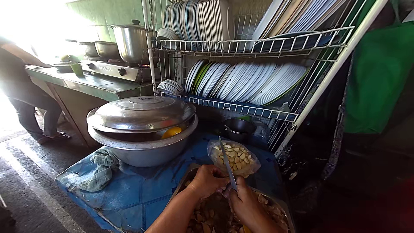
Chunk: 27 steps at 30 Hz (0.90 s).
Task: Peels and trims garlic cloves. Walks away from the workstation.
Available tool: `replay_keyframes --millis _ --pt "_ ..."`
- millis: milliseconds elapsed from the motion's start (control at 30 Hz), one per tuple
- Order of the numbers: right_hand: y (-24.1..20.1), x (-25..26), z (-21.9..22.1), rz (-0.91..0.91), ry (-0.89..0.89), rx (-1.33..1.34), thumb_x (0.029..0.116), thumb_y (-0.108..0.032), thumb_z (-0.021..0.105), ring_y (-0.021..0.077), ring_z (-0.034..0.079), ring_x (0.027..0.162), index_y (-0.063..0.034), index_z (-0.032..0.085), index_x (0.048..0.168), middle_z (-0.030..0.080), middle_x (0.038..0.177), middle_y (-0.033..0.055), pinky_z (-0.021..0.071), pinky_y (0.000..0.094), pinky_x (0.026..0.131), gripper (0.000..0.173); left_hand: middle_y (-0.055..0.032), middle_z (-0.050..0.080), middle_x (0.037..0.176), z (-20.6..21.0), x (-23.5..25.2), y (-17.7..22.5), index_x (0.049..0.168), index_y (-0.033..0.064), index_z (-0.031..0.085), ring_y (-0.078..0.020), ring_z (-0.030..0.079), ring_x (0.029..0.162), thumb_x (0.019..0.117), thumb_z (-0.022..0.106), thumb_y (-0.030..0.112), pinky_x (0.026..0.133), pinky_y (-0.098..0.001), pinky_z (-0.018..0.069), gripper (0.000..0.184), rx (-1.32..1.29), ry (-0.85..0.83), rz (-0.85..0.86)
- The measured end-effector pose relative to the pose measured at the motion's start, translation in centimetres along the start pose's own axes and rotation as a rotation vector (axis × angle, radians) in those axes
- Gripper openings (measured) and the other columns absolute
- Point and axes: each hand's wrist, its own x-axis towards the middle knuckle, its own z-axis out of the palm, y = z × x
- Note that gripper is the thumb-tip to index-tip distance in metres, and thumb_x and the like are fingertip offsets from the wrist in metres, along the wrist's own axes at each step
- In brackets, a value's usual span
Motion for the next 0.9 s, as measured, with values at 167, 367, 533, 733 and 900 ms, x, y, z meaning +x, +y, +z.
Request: replay_keyframes --millis 167,367,533,733,900 --pt "-0.65 -0.1 -0.07 0.058 0.01 -0.088 0.1033 -0.009 0.043 0.0225 0.067 0.074 -0.0012 0.042 0.135 0.063 0.095 0.0116 0.0578 0.041 0.072 0.033 -0.0077 0.069 0.093 0.29 0.0 -0.2 0.103 -0.0027 0.067 -0.0097 0.069 0.076 0.0914 0.074 0.006 0.074 -0.0246 0.0597 0.017 0.011 -0.015 0.035" --pt "-0.71 -0.07 -0.14 0.07 -0.003 -0.098 0.103 -0.009 0.043 0.0225 0.067 0.074 -0.0013 0.042 0.134 0.063 0.095 0.0113 0.0576 0.041 0.073 0.032 -0.0073 0.068 0.09 0.51 0.27 -0.38 0.102 -0.0014 0.066 -0.0095 0.067 0.073 0.0902 0.075 0.006 0.071 -0.0244 0.0585 0.017 0.027 0.025 0.012" --pt "-0.75 -0.02 -0.19 0.069 -0.009 -0.084 0.1033 -0.009 0.044 0.0224 0.067 0.074 -0.0012 0.041 0.136 0.063 0.097 0.0123 0.0576 0.0408 0.073 0.034 -0.0068 0.068 0.089 0.45 0.27 -0.42 0.101 -0.0014 0.066 -0.0094 0.067 0.072 0.0902 0.075 0.006 0.07 -0.024 0.0583 0.016 0.015 0.003 0.0" --pt "-0.39 0.13 -0.07 0.048 -0.004 -0.069 0.103 -0.009 0.043 0.0212 0.067 0.074 -0.0011 0.042 0.134 0.063 0.096 0.0107 0.0577 0.0401 0.072 0.032 -0.0067 0.07 0.088 0.53 0.2 -0.44 0.1 -0.002 0.068 -0.0094 0.069 0.072 0.0907 0.076 0.006 0.071 -0.0242 0.0596 0.015 0.012 0.013 0.004" --pt "-0.44 0.19 -0.06 0.064 -0.026 -0.053 0.1033 -0.009 0.043 0.0192 0.066 0.07 -0.0012 0.043 0.132 0.063 0.094 0.0092 0.0578 0.0379 0.07 0.03 -0.0058 0.069 0.085 0.6 0.22 -0.38 0.099 -0.0017 0.069 -0.0084 0.067 0.069 0.0897 0.075 0.005 0.069 -0.0235 0.0583 0.014 0.038 0.042 -0.014"
